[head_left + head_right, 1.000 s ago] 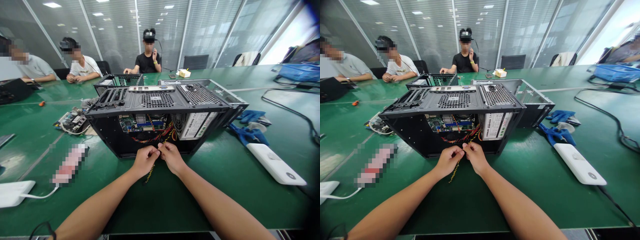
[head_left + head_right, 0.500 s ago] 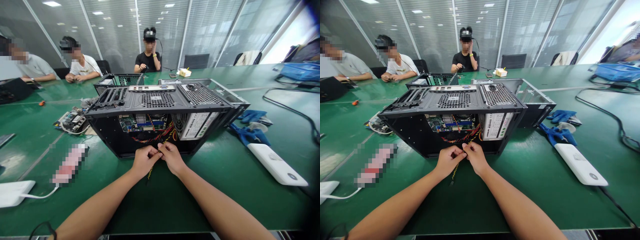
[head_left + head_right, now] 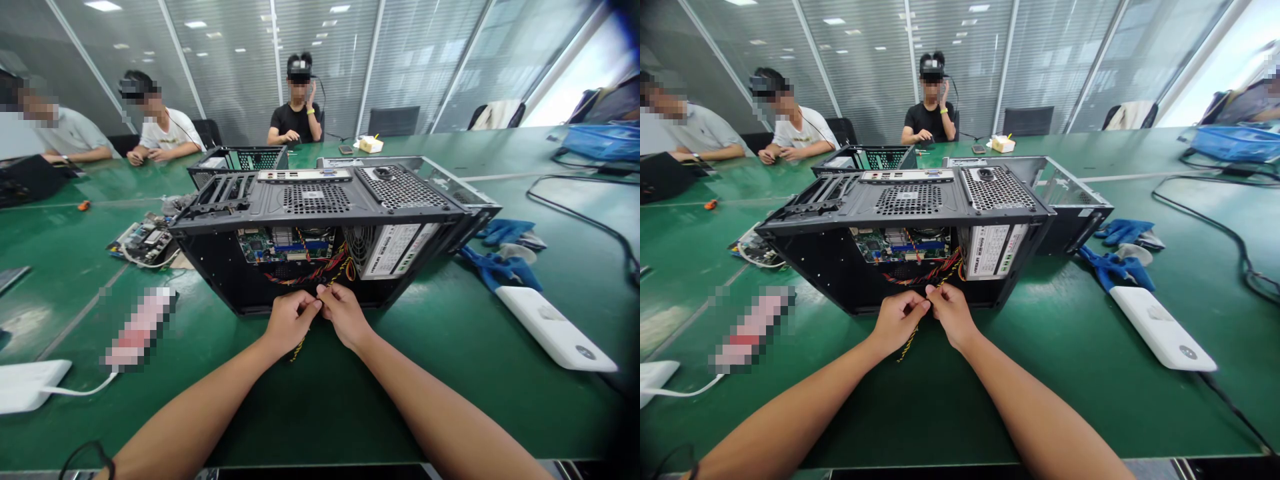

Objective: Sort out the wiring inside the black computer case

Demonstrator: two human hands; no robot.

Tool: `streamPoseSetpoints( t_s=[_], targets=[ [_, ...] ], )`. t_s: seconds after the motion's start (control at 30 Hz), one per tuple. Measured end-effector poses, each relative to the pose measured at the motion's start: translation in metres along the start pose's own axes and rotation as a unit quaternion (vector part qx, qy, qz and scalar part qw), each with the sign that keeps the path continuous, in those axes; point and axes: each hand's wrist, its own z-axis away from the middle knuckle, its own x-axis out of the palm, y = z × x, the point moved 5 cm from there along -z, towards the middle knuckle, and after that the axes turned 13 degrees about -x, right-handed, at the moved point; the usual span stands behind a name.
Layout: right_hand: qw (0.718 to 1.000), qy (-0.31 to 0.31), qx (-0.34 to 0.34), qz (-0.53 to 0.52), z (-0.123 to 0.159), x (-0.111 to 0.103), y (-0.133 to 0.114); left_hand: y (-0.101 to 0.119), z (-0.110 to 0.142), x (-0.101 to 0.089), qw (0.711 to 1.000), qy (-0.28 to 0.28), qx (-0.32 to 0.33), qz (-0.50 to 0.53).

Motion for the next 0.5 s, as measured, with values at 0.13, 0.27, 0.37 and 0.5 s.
streamPoseSetpoints(
  t_s=[0.13, 0.27, 0.37, 0.5],
  targets=[
    [1.000, 0.009, 0.007, -0.006, -0.0005, -0.0008, 0.0005, -0.0015, -0.0001, -0.0017, 1.000, 0.024, 0.012, 0.001],
    [0.999, 0.022, 0.008, -0.025, -0.0010, -0.0013, 0.0005, -0.0035, -0.0016, -0.0024, 0.999, 0.040, 0.014, -0.002],
    [0.999, 0.036, 0.003, -0.029, -0.0012, -0.0021, 0.0007, -0.0035, -0.0019, -0.0026, 0.999, 0.046, 0.014, -0.005],
    [0.999, 0.033, -0.004, -0.026, -0.0015, -0.0025, 0.0015, -0.0033, -0.0015, -0.0026, 0.999, 0.044, 0.005, 0.001]
  ],
)
